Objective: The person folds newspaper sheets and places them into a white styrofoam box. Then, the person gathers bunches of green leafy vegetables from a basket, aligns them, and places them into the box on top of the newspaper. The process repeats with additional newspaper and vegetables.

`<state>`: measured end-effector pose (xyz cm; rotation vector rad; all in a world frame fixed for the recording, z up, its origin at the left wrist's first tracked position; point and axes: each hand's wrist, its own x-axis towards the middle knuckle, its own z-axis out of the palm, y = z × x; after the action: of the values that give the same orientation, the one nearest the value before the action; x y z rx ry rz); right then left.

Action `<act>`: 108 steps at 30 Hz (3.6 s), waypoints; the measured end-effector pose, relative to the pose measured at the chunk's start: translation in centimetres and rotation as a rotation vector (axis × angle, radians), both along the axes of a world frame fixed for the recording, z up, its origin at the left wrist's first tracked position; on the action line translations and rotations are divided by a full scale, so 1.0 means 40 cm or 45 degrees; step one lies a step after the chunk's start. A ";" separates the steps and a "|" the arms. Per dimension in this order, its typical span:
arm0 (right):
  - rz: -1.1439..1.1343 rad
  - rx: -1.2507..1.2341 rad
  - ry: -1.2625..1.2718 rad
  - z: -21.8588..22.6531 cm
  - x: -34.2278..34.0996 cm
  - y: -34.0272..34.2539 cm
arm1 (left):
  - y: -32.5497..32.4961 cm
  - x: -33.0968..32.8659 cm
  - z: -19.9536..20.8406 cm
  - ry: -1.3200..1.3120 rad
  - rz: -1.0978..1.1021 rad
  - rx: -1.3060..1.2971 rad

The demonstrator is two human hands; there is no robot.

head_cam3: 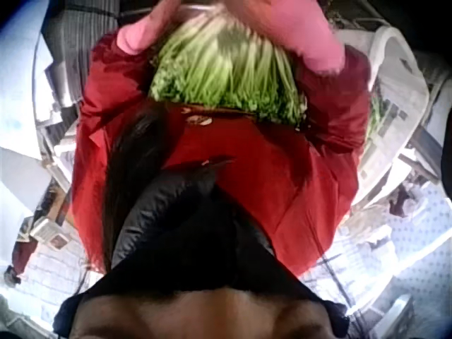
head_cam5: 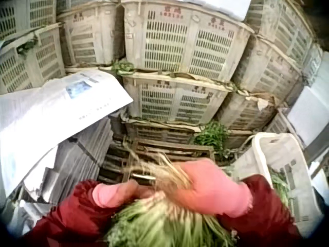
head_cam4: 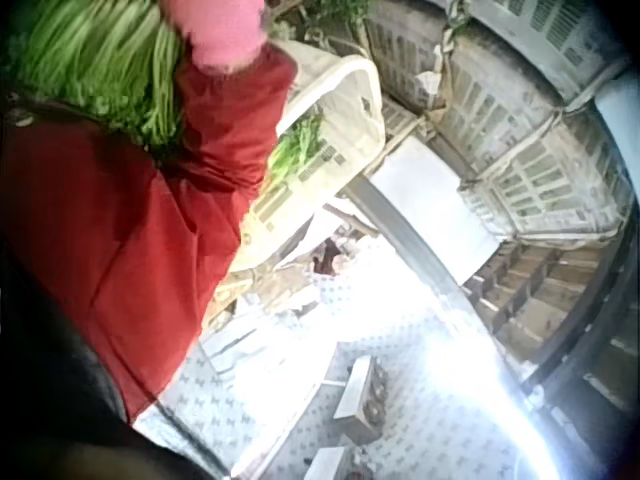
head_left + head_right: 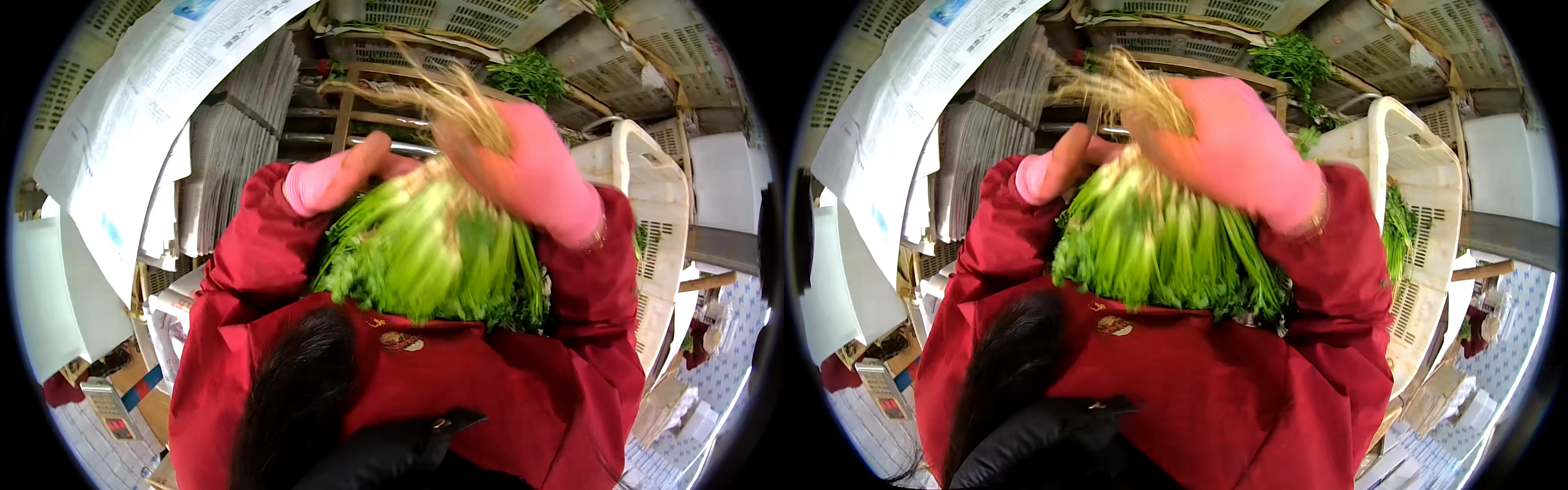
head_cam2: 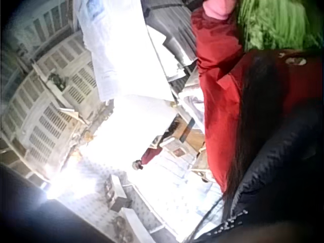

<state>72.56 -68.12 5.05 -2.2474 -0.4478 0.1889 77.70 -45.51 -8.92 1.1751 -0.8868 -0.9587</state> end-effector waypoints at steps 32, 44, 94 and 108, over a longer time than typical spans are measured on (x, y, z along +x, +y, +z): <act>-0.791 0.018 -0.233 -0.639 -0.034 -0.292 | -0.064 -0.015 -0.446 -0.170 1.156 0.466; -0.384 0.038 -0.461 -0.504 -0.061 -0.129 | -0.086 -0.017 -0.348 -1.103 1.307 0.682; -0.825 0.536 0.267 -0.486 0.056 -0.256 | -0.269 0.079 -0.203 -0.214 0.399 -0.067; -1.212 -0.963 -0.646 -0.489 0.446 -0.506 | -0.298 0.051 -0.258 -0.420 -0.052 0.375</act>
<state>90.42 -88.36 -14.50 -2.9678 0.5776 -0.8459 79.73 -57.42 -19.24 1.6048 -1.0568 -0.9660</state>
